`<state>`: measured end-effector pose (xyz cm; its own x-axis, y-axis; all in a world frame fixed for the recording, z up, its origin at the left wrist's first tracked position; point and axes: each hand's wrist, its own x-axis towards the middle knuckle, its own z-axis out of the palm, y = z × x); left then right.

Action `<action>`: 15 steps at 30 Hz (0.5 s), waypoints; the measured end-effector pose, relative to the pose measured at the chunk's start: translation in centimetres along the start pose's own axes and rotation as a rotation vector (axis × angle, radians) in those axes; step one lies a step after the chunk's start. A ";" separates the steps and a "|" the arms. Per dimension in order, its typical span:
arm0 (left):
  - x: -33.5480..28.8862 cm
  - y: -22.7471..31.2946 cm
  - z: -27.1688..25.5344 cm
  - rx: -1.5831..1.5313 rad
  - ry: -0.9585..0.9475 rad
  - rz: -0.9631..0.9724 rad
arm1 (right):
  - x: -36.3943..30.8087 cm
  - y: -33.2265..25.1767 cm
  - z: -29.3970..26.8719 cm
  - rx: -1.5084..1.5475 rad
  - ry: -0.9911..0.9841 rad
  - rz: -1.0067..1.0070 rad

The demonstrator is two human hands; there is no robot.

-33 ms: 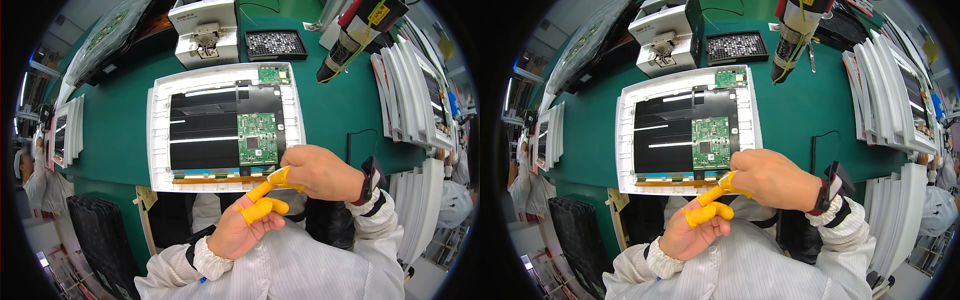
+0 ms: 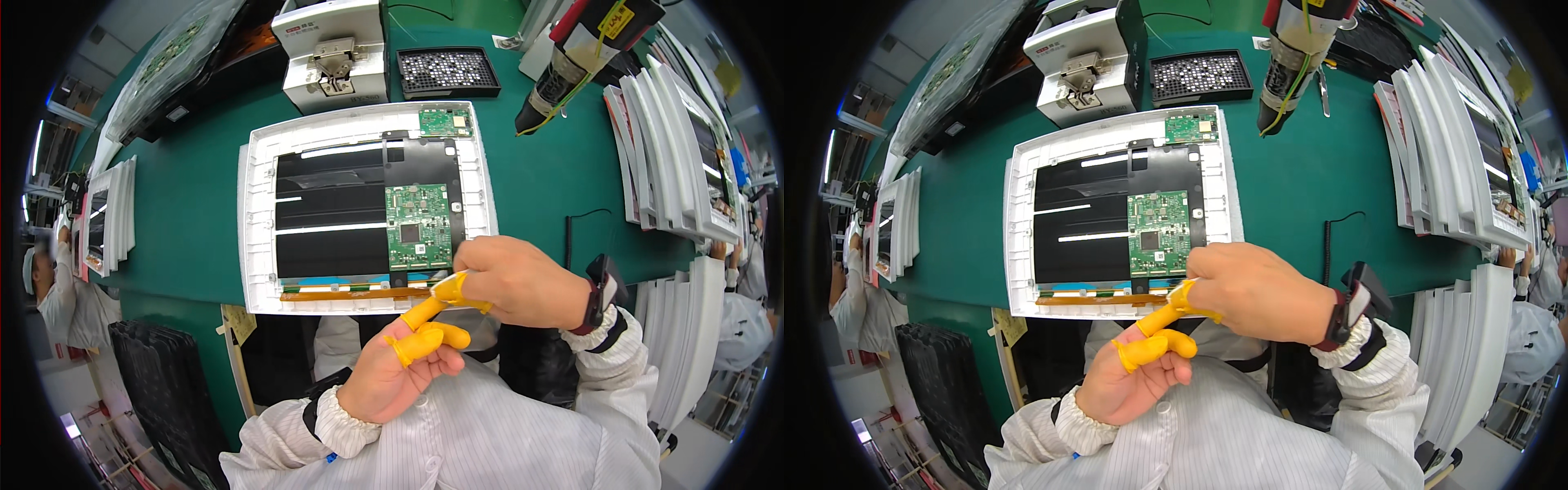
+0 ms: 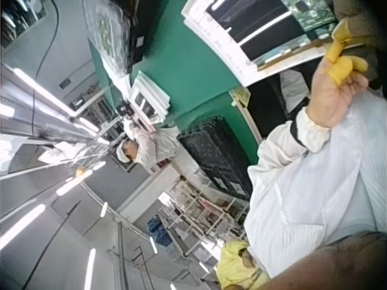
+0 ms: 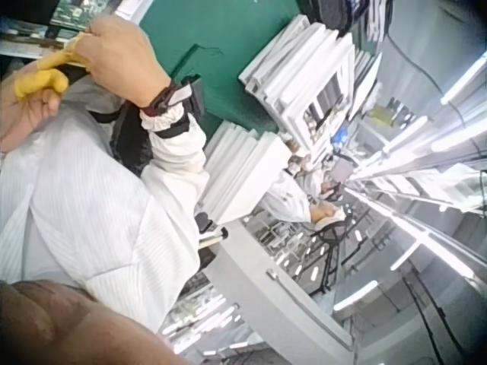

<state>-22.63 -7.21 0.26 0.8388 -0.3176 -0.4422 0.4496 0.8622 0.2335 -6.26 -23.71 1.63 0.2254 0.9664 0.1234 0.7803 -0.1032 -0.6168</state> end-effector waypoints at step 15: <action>0.0 0.0 -0.5 -0.023 0.001 -0.016 | -1.6 -0.1 -1.2 -0.032 -0.021 0.090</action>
<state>-22.77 -7.02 -0.20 0.8312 -0.3313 -0.4465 0.4560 0.8657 0.2064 -6.00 -25.51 2.38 0.2837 0.9575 0.0517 0.7758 -0.1975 -0.5993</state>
